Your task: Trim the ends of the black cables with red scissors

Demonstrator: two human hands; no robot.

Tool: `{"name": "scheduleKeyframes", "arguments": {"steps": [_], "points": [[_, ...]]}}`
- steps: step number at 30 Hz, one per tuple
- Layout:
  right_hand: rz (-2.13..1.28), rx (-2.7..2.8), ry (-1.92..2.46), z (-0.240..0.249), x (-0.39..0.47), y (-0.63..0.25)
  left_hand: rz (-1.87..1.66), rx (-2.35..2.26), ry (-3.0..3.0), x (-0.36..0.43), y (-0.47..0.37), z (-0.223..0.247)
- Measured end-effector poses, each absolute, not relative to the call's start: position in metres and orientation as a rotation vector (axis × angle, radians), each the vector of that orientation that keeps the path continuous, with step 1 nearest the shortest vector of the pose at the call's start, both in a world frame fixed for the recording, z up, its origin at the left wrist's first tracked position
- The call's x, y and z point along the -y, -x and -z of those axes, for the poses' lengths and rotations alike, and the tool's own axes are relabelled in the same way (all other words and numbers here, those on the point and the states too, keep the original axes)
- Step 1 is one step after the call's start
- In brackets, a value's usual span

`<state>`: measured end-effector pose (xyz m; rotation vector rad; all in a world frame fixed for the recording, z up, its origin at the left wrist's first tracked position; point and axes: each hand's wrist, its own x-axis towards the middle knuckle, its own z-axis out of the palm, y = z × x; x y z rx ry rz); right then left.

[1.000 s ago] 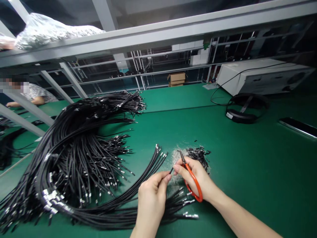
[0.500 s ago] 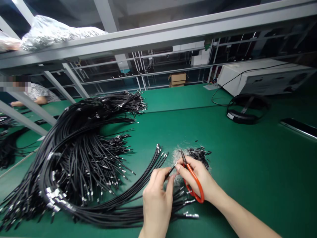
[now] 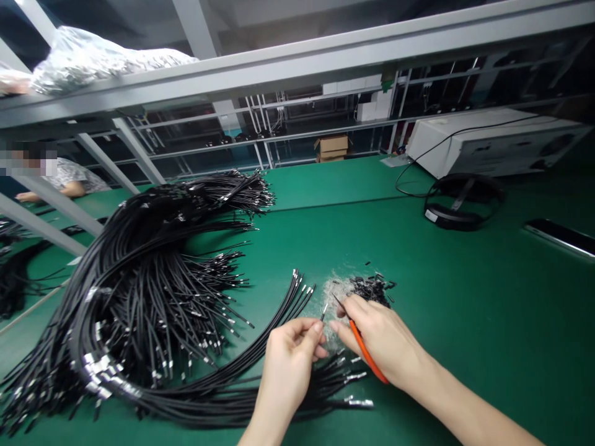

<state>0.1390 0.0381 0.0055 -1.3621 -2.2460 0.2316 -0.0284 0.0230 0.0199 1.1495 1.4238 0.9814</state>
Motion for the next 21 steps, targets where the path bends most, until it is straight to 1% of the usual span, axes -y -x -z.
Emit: {"name": "scheduleKeyframes", "arguments": {"steps": [3, 7, 21], "points": [[0.059, 2.398, 1.484, -0.004, -0.03, -0.14, -0.987, -1.398, -1.068, -0.024, 0.028, -0.024], [0.207, 2.451, 1.517, -0.003, -0.023, -0.134, -0.969, -1.41, -1.073, -0.025, 0.026, -0.028], [0.245, 2.556, 1.522, -0.007, -0.026, -0.133, -0.94, -1.463, -1.187, -0.023, 0.026, -0.015]]}}
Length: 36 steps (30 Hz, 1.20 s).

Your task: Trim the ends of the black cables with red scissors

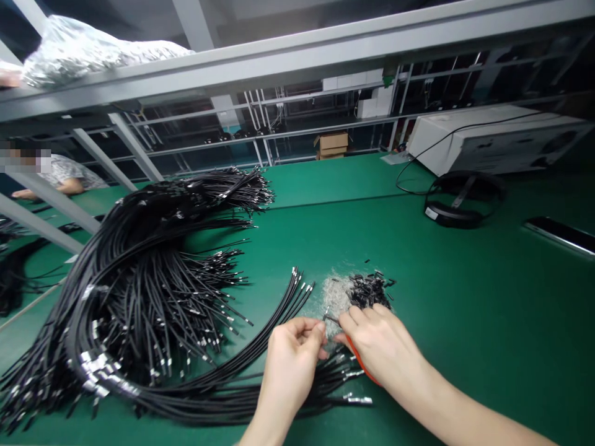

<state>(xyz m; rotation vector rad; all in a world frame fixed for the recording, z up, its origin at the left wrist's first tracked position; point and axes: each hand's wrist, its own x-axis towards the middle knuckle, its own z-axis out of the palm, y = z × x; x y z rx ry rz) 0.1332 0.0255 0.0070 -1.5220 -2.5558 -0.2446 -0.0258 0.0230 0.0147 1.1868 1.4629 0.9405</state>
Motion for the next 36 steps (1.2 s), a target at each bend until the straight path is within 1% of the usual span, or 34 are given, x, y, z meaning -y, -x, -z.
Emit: {"name": "scheduleKeyframes", "arguments": {"steps": [8, 12, 16, 19, 22, 25, 29, 36], "points": [[0.215, 2.589, 1.572, -0.011, -0.028, -0.131, -0.954, -1.463, -1.199, -0.025, 0.023, -0.015], [0.094, 2.607, 1.585, -0.011, -0.03, -0.132, -0.935, -1.496, -1.23, -0.026, 0.025, -0.007], [-0.172, 2.471, 1.63, -0.01, -0.035, -0.141, -0.954, -1.492, -1.201, -0.024, 0.027, 0.002], [-0.527, 2.14, 1.642, -0.01, -0.039, -0.143, -0.994, -1.462, -1.154, -0.021, 0.027, 0.002], [-0.966, 1.798, 1.468, -0.009, -0.04, -0.135, -1.031, -1.455, -1.196, -0.016, 0.025, -0.005], [-1.248, 1.526, 1.267, -0.01, -0.036, -0.122, -1.086, -1.456, -1.246, -0.012, 0.023, -0.012], [-1.374, 1.338, 1.078, -0.015, -0.028, -0.116, -1.113, -1.381, -1.152, -0.008, 0.024, -0.016], [-1.418, 1.363, 0.983, -0.017, -0.026, -0.122, -1.073, -1.307, -1.04, -0.006, 0.029, -0.023]]}}
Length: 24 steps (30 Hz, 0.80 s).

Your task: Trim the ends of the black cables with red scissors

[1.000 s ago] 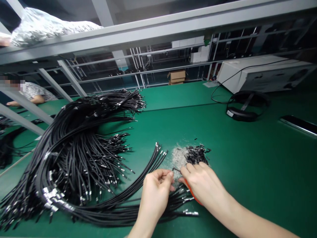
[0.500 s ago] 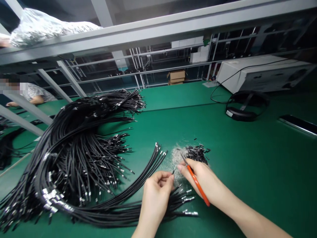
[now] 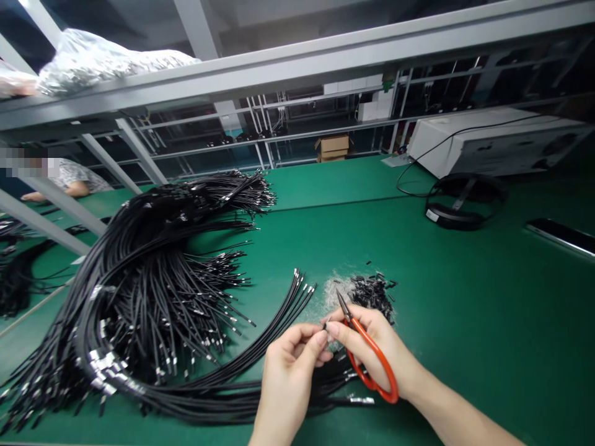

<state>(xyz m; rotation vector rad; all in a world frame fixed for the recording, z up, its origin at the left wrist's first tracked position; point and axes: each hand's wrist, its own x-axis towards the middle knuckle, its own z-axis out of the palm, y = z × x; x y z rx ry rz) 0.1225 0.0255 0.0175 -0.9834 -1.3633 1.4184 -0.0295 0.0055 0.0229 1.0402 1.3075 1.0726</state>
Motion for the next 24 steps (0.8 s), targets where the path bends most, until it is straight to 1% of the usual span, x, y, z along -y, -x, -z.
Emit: {"name": "scheduleKeyframes", "arguments": {"steps": [5, 9, 12, 17, 22, 24], "points": [[-1.418, 1.552, 0.965, -0.023, -0.031, -0.131, -1.037, -1.286, -1.044, -0.005, 0.031, -0.024], [-1.276, 1.746, 1.069, -0.029, -0.033, -0.139, -1.032, -1.302, -1.123, -0.004, 0.031, -0.02], [-1.207, 1.792, 1.12, -0.029, -0.033, -0.142, -1.072, -1.348, -1.294, -0.004, 0.031, -0.014], [-1.195, 1.752, 1.151, -0.022, -0.033, -0.139, -1.117, -1.483, -1.577, -0.004, 0.03, -0.01], [-1.124, 1.795, 1.184, -0.021, -0.033, -0.139, -1.044, -1.413, -1.314, -0.006, 0.029, -0.014], [-1.02, 1.851, 1.204, -0.02, -0.032, -0.142, -1.013, -1.402, -1.183, -0.008, 0.029, -0.017]]}}
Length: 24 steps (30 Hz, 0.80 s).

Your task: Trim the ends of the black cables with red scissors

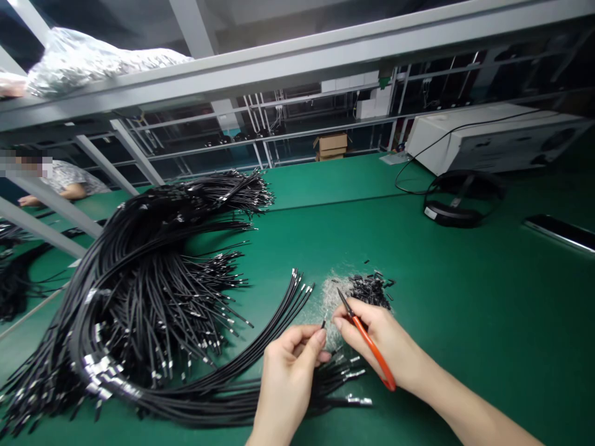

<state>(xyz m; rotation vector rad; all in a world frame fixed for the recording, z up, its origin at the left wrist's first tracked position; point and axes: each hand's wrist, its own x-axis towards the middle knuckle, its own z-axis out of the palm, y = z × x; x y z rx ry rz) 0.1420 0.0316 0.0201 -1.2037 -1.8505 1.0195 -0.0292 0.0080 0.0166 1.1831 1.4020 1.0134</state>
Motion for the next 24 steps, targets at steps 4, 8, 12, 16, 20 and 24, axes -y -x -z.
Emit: {"name": "scheduleKeyframes", "arguments": {"steps": [4, 8, 12, 16, 20, 24], "points": [[-0.507, 2.114, 1.317, -0.013, -0.026, -0.147, -0.991, -1.385, -1.09, -0.011, 0.031, -0.024], [-0.054, 2.34, 1.404, -0.002, -0.02, -0.146, -0.978, -1.355, -1.022, -0.012, 0.031, -0.03], [0.129, 2.354, 1.361, 0.003, -0.019, -0.139, -0.94, -1.343, -1.001, -0.012, 0.03, -0.033], [0.223, 2.331, 1.299, 0.003, -0.022, -0.133, -0.905, -1.35, -1.012, -0.012, 0.03, -0.036], [0.192, 2.281, 1.225, 0.001, -0.021, -0.135, -0.887, -1.384, -1.037, -0.012, 0.03, -0.035], [0.027, 2.059, 1.318, 0.0, -0.021, -0.148, -0.746, -1.363, -1.304, 0.003, 0.032, -0.029]]}}
